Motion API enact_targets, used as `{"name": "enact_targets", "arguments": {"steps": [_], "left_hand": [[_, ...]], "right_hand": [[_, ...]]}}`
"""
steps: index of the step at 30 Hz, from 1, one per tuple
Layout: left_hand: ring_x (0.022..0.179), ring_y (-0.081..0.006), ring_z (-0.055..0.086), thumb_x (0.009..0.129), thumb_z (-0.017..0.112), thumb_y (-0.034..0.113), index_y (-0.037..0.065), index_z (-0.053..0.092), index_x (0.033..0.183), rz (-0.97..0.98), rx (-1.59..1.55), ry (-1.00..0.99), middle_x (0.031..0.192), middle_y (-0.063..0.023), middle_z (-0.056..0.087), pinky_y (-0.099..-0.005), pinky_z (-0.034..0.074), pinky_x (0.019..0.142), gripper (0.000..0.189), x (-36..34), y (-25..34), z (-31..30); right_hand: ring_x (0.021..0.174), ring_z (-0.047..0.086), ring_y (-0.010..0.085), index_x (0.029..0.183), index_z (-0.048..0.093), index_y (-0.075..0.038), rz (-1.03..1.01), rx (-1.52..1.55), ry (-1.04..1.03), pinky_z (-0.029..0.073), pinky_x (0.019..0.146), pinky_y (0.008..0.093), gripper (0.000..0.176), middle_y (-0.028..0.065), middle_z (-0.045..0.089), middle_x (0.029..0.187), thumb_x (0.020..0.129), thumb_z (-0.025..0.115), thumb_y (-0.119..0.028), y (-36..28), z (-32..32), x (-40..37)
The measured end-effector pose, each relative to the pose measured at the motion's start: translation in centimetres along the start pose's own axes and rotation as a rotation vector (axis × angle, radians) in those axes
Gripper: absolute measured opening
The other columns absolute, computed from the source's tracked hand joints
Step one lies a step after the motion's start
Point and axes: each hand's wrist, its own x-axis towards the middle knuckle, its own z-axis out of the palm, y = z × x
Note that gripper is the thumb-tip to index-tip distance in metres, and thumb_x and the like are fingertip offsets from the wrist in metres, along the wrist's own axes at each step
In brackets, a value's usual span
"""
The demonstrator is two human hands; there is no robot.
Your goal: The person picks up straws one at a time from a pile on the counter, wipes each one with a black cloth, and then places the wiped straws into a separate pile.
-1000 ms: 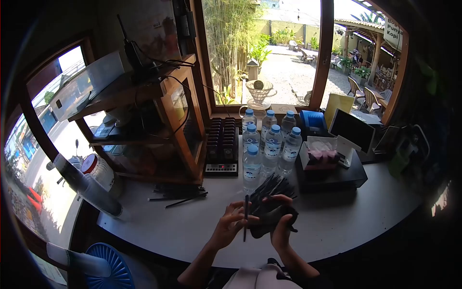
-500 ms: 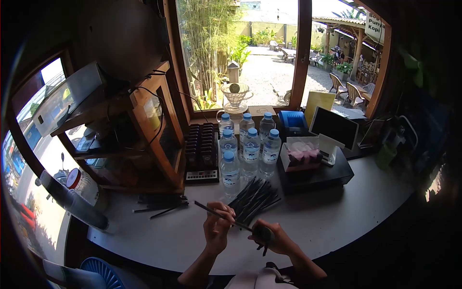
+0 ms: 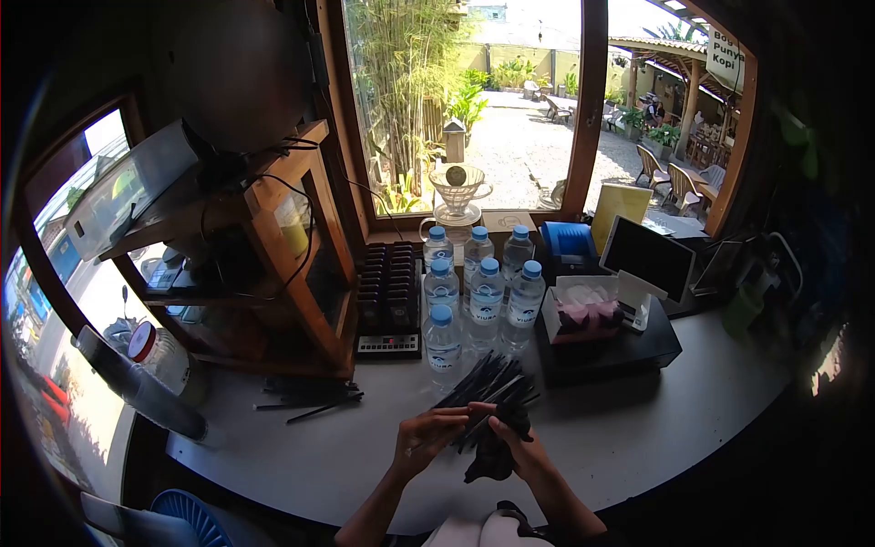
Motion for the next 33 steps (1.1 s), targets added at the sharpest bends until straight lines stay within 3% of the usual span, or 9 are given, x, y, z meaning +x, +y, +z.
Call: {"name": "enact_targets", "arguments": {"steps": [3,6,9,10,13,16,22,29,33], "left_hand": [[0.089,-0.0138,0.064,0.082,0.069,0.002,0.005,0.07,0.105,-0.249,0.039,0.033,0.101,-0.0098,0.069,-0.0256,0.052,0.076,0.023,-0.6,0.2,-0.5],[0.085,-0.0175,0.065,0.08,0.07,0.002,0.006,0.07,0.105,-0.232,0.116,0.107,0.099,-0.0084,0.07,-0.0286,0.052,0.074,0.026,-1.3,-2.1,-1.5],[0.081,-0.0206,0.063,0.079,0.072,0.007,0.008,0.072,0.101,-0.067,0.539,0.118,0.092,-0.0056,0.07,-0.0318,0.047,0.074,0.023,-0.8,-2.2,-0.8],[0.081,-0.0212,0.061,0.077,0.073,0.01,0.009,0.072,0.1,-0.025,0.655,0.115,0.093,-0.0049,0.07,-0.0328,0.045,0.076,0.023,-0.8,-2.5,-0.5],[0.084,-0.0219,0.056,0.075,0.074,0.017,0.013,0.073,0.097,0.065,0.921,0.113,0.094,-0.0024,0.069,-0.0352,0.039,0.08,0.023,-0.6,-3.7,0.4],[0.096,-0.02,0.052,0.076,0.072,0.023,0.013,0.072,0.099,0.078,0.989,0.131,0.098,0.0004,0.068,-0.0359,0.033,0.086,0.025,-0.5,-4.1,0.9],[0.1,-0.0202,0.053,0.079,0.071,0.023,0.012,0.072,0.097,0.062,0.939,0.188,0.1,-0.0008,0.068,-0.0351,0.034,0.088,0.02,-1.8,-2.5,-2.0],[0.099,-0.0255,0.057,0.078,0.07,0.008,0.008,0.07,0.096,-0.124,1.048,0.612,0.096,-0.0059,0.067,-0.0378,0.04,0.092,0.018,-5.3,-3.8,-13.8],[0.102,-0.0243,0.055,0.08,0.068,0.008,0.007,0.069,0.098,-0.234,1.137,0.634,0.101,-0.0057,0.065,-0.0373,0.041,0.093,0.018,-7.0,-4.8,-18.2]], "right_hand": [[0.079,0.055,0.0059,0.12,0.06,-0.004,-0.015,-0.086,0.111,0.045,0.072,0.0232,0.034,0.0008,0.062,0.095,0.092,0.061,-0.023,-0.9,0.0,1.2],[0.083,0.056,0.0058,0.118,0.061,-0.004,-0.048,-0.258,0.135,0.044,0.075,0.0225,0.034,-0.0007,0.062,0.091,0.09,0.065,-0.023,-0.3,-1.5,2.8],[0.088,0.058,0.0103,0.118,0.061,-0.006,-0.095,-0.418,0.136,0.045,0.077,0.0254,0.034,0.002,0.062,0.096,0.089,0.066,-0.024,1.8,-2.4,5.0],[0.092,0.059,0.0177,0.118,0.061,-0.008,-0.262,-0.649,0.198,0.046,0.079,0.0301,0.035,0.0074,0.061,0.103,0.087,0.068,-0.024,2.4,-2.1,5.3],[0.094,0.059,0.0232,0.116,0.061,-0.007,-0.221,-0.946,0.262,0.046,0.081,0.0334,0.035,0.0125,0.058,0.108,0.086,0.068,-0.024,2.4,-1.1,4.4],[0.093,0.06,0.0246,0.111,0.062,-0.006,-0.224,-0.876,0.199,0.047,0.082,0.0345,0.031,0.0137,0.059,0.105,0.085,0.069,-0.022,2.3,-0.4,3.4],[0.077,0.058,0.0118,0.103,0.063,-0.004,-0.129,-0.534,0.099,0.047,0.071,0.0275,0.022,0.0046,0.062,0.081,0.087,0.067,-0.018,1.7,3.3,2.6],[0.068,0.05,0.0071,0.1,0.063,-0.003,-0.118,-0.522,-0.101,0.042,0.063,0.0238,0.02,-0.0003,0.056,0.075,0.088,0.066,-0.019,3.7,7.9,4.1],[0.066,0.05,0.0085,0.102,0.063,-0.003,-0.002,-0.448,-0.199,0.043,0.062,0.0248,0.029,-0.0004,0.053,0.074,0.092,0.061,-0.031,4.1,10.5,4.5]]}}
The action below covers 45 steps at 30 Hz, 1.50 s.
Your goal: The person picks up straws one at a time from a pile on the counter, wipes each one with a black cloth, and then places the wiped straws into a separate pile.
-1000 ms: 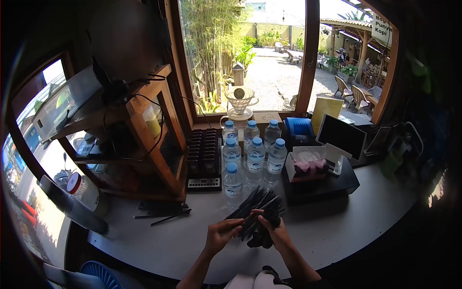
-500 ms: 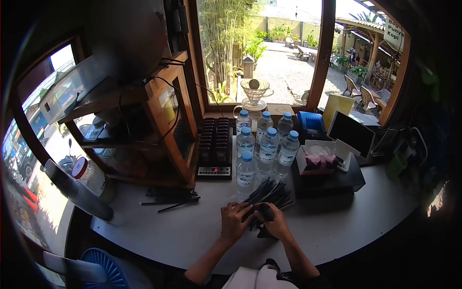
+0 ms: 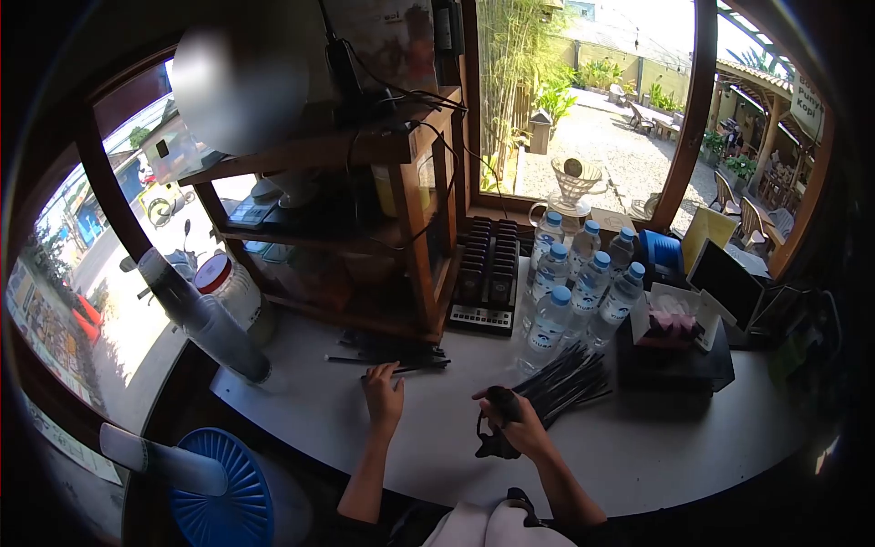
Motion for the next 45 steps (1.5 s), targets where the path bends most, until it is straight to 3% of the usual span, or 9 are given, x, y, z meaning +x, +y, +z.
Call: {"name": "enact_targets", "arguments": {"steps": [8,16,20,21,25,36,42,43,45], "left_hand": [[0.077,-0.0181,0.064,0.082,0.069,0.008,0.002,0.07,0.092,0.032,-0.36,-0.084,0.084,-0.0098,0.067,-0.0297,0.05,0.068,0.012,0.2,1.4,-2.4],[0.057,-0.005,0.051,0.092,0.061,0.015,0.0,0.062,0.105,-0.297,-1.028,-0.745,0.075,-0.004,0.062,-0.0199,0.039,0.046,0.02,-1.1,9.3,-7.1],[0.052,-0.0038,0.044,0.09,0.064,0.016,0.001,0.062,0.103,-0.448,-1.09,-0.685,0.067,0.0009,0.054,-0.0201,0.032,0.045,0.019,-1.8,11.0,-7.7],[0.051,-0.0037,0.042,0.089,0.065,0.017,0.001,0.062,0.1,-0.446,-1.145,-0.691,0.063,0.0024,0.051,-0.0204,0.03,0.044,0.019,-2.0,10.8,-7.8],[0.054,-0.0034,0.039,0.093,0.06,0.017,0.0,0.059,0.095,-0.434,-1.028,-0.816,0.068,0.0016,0.051,-0.0209,0.029,0.045,0.017,-3.4,10.3,-8.2],[0.052,-0.004,0.04,0.092,0.062,0.019,-0.002,0.06,0.096,-0.39,-1.071,-0.919,0.07,-0.0002,0.052,-0.0203,0.029,0.043,0.022,-4.6,10.3,-12.3],[0.099,-0.0212,0.062,0.088,0.065,0.015,0.002,0.065,0.091,-0.252,-1.123,-0.44,0.099,-0.0151,0.066,-0.0348,0.049,0.086,0.013,-4.7,10.2,-10.2],[0.127,-0.0279,0.045,0.087,0.067,0.017,0.003,0.066,0.091,-0.219,-1.224,-0.414,0.128,-0.0188,0.054,-0.0454,0.032,0.106,0.014,-4.4,11.0,-9.7],[0.132,-0.0289,0.037,0.086,0.067,0.016,0.004,0.066,0.092,-0.121,-1.196,-0.323,0.137,-0.018,0.044,-0.0474,0.029,0.108,0.014,-3.8,13.1,-8.9]], "right_hand": [[0.09,0.061,0.0194,0.123,0.052,-0.006,-0.003,0.388,0.261,0.051,0.079,0.0317,0.068,0.0111,0.06,0.095,0.092,0.033,-0.064,-0.2,1.6,1.4],[0.098,0.061,0.0229,0.138,0.032,-0.009,-0.222,0.812,0.332,0.049,0.088,0.0336,0.058,0.0159,0.054,0.115,0.097,0.042,-0.049,-1.5,6.2,2.6],[0.088,0.062,0.0218,0.111,0.053,-0.004,-0.136,0.444,0.174,0.05,0.085,0.0375,0.037,0.0086,0.059,0.093,0.09,0.063,-0.033,-0.5,6.3,3.4],[0.07,0.059,0.0186,0.087,0.052,-0.005,-0.006,0.634,0.225,0.05,0.072,0.0351,0.031,0.005,0.055,0.076,0.09,0.063,-0.034,-0.8,6.2,3.3],[0.048,0.038,0.0139,0.075,0.043,-0.008,-0.04,0.845,0.119,0.035,0.051,0.0296,0.044,0.0022,0.038,0.056,0.09,0.057,-0.047,-3.0,5.2,3.4],[0.049,0.043,0.0157,0.085,0.044,-0.009,-0.334,0.85,0.222,0.04,0.052,0.0322,0.043,0.0032,0.042,0.061,0.093,0.047,-0.052,-6.5,2.8,2.5],[0.088,0.059,0.0153,0.11,0.049,-0.01,-0.581,0.933,0.576,0.048,0.083,0.0326,0.052,0.0048,0.058,0.092,0.094,0.037,-0.058,-8.8,-1.8,0.9],[0.102,0.058,0.0178,0.118,0.046,-0.01,-0.583,0.83,0.399,0.047,0.091,0.0338,0.056,0.0067,0.057,0.106,0.094,0.033,-0.059,-8.1,-1.1,0.0],[0.103,0.056,0.0188,0.122,0.043,-0.007,-0.42,0.715,0.241,0.048,0.09,0.0317,0.066,0.01,0.056,0.109,0.092,0.03,-0.064,-7.4,1.5,-1.3]]}}
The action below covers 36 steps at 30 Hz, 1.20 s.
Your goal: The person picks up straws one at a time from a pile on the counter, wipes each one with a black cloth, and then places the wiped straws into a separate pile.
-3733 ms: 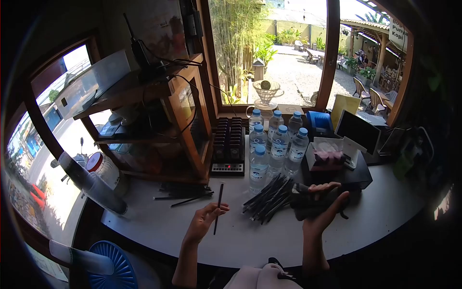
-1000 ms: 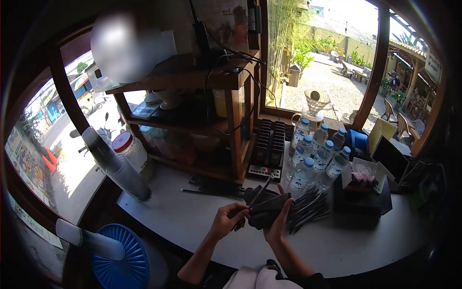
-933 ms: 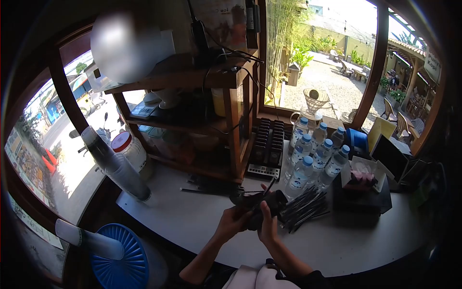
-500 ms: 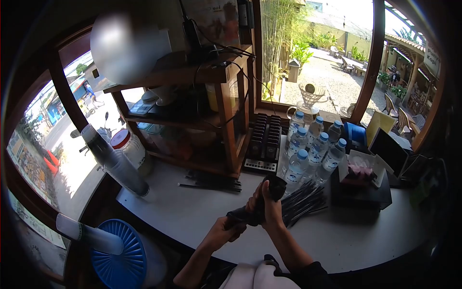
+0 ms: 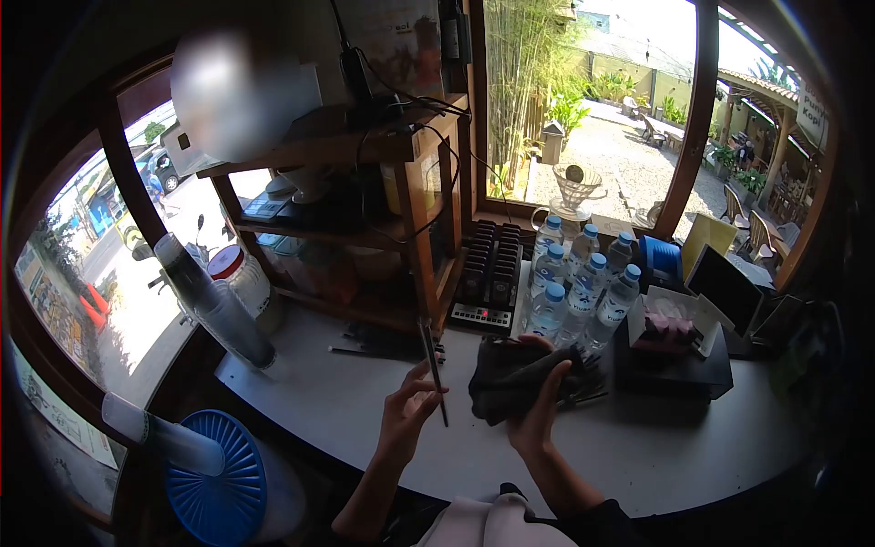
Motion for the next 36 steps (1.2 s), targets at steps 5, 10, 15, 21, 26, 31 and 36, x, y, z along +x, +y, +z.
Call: {"name": "enact_targets", "arguments": {"steps": [5,10,15,21,26,31,36], "left_hand": [[0.133,-0.0272,0.035,0.086,0.067,0.015,0.004,0.064,0.089,0.128,0.209,-0.03,0.139,-0.0162,0.041,-0.0407,0.027,0.108,0.012,1.4,-0.5,2.4],[0.11,-0.018,0.052,0.088,0.066,0.019,0.004,0.061,0.095,-0.043,-0.114,-0.004,0.114,-0.0092,0.055,-0.0396,0.036,0.101,0.018,0.8,-1.3,3.0],[0.092,-0.0136,0.052,0.092,0.062,0.023,0.005,0.057,0.096,0.111,-0.247,0.149,0.099,-0.004,0.055,-0.0338,0.04,0.09,0.019,0.7,-1.7,4.3],[0.081,-0.0106,0.053,0.094,0.057,0.017,0.008,0.057,0.092,0.29,-0.287,0.397,0.088,-0.0011,0.057,-0.0297,0.043,0.083,0.009,5.2,2.7,0.8],[0.088,-0.0116,0.058,0.083,0.072,0.01,0.004,0.06,0.087,0.004,-0.07,-0.111,0.089,-0.0058,0.062,-0.0296,0.044,0.085,0.013,2.9,0.9,3.3],[0.084,-0.0109,0.056,0.08,0.074,0.005,0.005,0.059,0.085,-0.024,-0.046,-0.184,0.088,-0.0037,0.059,-0.0303,0.042,0.085,0.016,2.2,-1.9,7.8],[0.08,-0.0084,0.053,0.082,0.072,0.004,0.003,0.057,0.087,-0.056,-0.316,-0.065,0.087,-0.0036,0.055,-0.0245,0.044,0.077,0.016,2.0,-2.7,10.0]], "right_hand": [[0.101,0.056,0.0145,0.129,0.041,-0.005,0.139,-0.482,-0.162,0.047,0.085,0.0281,0.053,0.0066,0.056,0.105,0.095,0.049,-0.045,5.2,-1.4,-4.2],[0.074,0.051,0.0075,0.125,0.051,-0.004,0.27,-0.383,-0.206,0.043,0.064,0.0233,0.042,-0.0007,0.055,0.084,0.095,0.055,-0.033,4.3,-1.7,-3.4],[0.068,0.046,0.007,0.106,0.053,-0.005,0.249,-0.518,-0.206,0.04,0.059,0.0245,0.024,-0.0009,0.052,0.079,0.094,0.058,-0.026,4.4,-2.0,-3.6],[0.065,0.049,0.0087,0.097,0.053,-0.008,0.518,-0.316,-0.032,0.042,0.057,0.0257,0.028,-0.0003,0.049,0.073,0.095,0.055,-0.035,4.5,-4.7,-5.7],[0.082,0.058,0.0122,0.109,0.052,-0.007,0.256,-0.17,0.157,0.049,0.068,0.0274,0.038,0.0046,0.057,0.091,0.095,0.052,-0.042,1.2,-6.1,-4.8],[0.077,0.05,0.0075,0.109,0.052,-0.005,0.295,-0.407,-0.116,0.043,0.068,0.0239,0.021,0.0003,0.054,0.086,0.093,0.056,-0.02,0.7,-6.7,-6.7],[0.074,0.049,0.0087,0.093,0.054,-0.003,0.275,-0.517,-0.102,0.043,0.067,0.026,0.008,-0.001,0.053,0.081,0.089,0.059,-0.008,-0.3,-8.0,-7.4]]}}
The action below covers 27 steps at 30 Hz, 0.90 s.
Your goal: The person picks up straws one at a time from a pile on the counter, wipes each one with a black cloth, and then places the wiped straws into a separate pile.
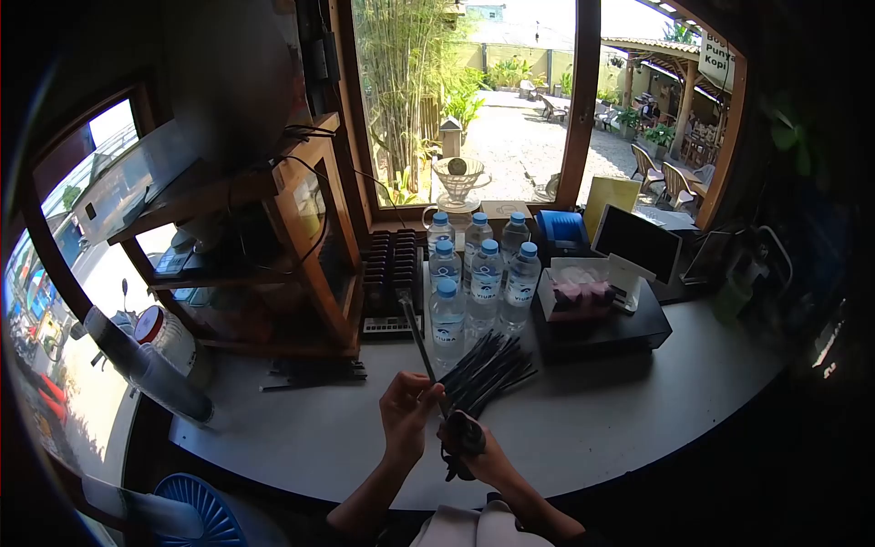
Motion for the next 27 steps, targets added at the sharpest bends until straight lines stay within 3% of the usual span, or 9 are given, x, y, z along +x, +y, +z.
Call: {"name": "enact_targets", "arguments": {"steps": [3,6,9,11,13,19,27], "left_hand": [[0.078,-0.0104,0.056,0.085,0.069,0.007,0.002,0.058,0.09,0.144,-0.17,0.189,0.086,-0.0041,0.057,-0.0258,0.045,0.078,0.013,1.4,1.1,0.7],[0.074,-0.0118,0.059,0.085,0.069,0.009,0.002,0.062,0.091,0.305,0.248,0.172,0.081,-0.0042,0.062,-0.0279,0.045,0.077,0.011,2.7,1.8,-0.2],[0.071,-0.0137,0.062,0.081,0.071,0.008,0.003,0.067,0.09,0.233,0.883,-0.16,0.077,-0.0055,0.065,-0.0298,0.044,0.075,0.011,2.7,1.4,0.7],[0.072,-0.0221,0.062,0.079,0.071,0.011,0.003,0.069,0.089,0.328,1.228,-0.36,0.079,-0.0096,0.066,-0.0344,0.043,0.075,0.013,3.1,-1.8,0.0],[0.076,-0.0243,0.062,0.079,0.07,0.013,0.003,0.069,0.089,0.418,1.354,-0.39,0.081,-0.01,0.066,-0.0367,0.045,0.076,0.014,3.7,-6.0,-1.0],[0.079,-0.0247,0.062,0.077,0.073,0.017,0.005,0.07,0.087,0.417,1.493,-0.298,0.082,-0.0081,0.066,-0.0348,0.048,0.071,0.016,4.9,-10.2,-0.4],[0.073,-0.0229,0.061,0.079,0.072,0.017,0.005,0.071,0.081,0.392,1.376,-0.127,0.078,-0.0075,0.068,-0.0345,0.048,0.069,0.012,4.1,-6.1,-3.4]], "right_hand": [[0.069,0.047,0.0082,0.093,0.055,-0.004,0.097,-0.222,-0.049,0.041,0.063,0.0249,0.014,-0.0009,0.051,0.073,0.089,0.063,-0.015,0.4,-2.1,-1.0],[0.068,0.047,0.0085,0.095,0.056,-0.004,0.127,-0.257,-0.06,0.041,0.062,0.0255,0.017,-0.0005,0.052,0.073,0.089,0.064,-0.018,1.8,-4.6,-1.9],[0.068,0.049,0.0093,0.094,0.057,-0.004,0.205,-0.27,-0.007,0.042,0.062,0.0263,0.017,-0.0002,0.053,0.074,0.089,0.064,-0.018,1.1,-6.3,-2.1],[0.068,0.049,0.0094,0.094,0.058,-0.004,0.201,-0.215,0.03,0.042,0.062,0.0266,0.017,-0.0001,0.054,0.074,0.089,0.064,-0.019,0.5,-7.0,-1.9],[0.068,0.048,0.0087,0.094,0.057,-0.003,0.217,-0.254,0.048,0.042,0.061,0.0263,0.017,-0.0003,0.052,0.073,0.089,0.064,-0.018,0.4,-7.3,-1.4],[0.069,0.045,0.0078,0.092,0.057,-0.004,0.184,-0.307,-0.007,0.04,0.061,0.0261,0.018,-0.0009,0.05,0.072,0.089,0.064,-0.02,1.5,-7.6,-0.6],[0.075,0.045,0.0077,0.099,0.055,-0.005,0.268,-0.162,-0.015,0.041,0.066,0.0257,0.019,-0.0008,0.051,0.081,0.088,0.065,-0.017,1.0,-6.7,0.9]]}}
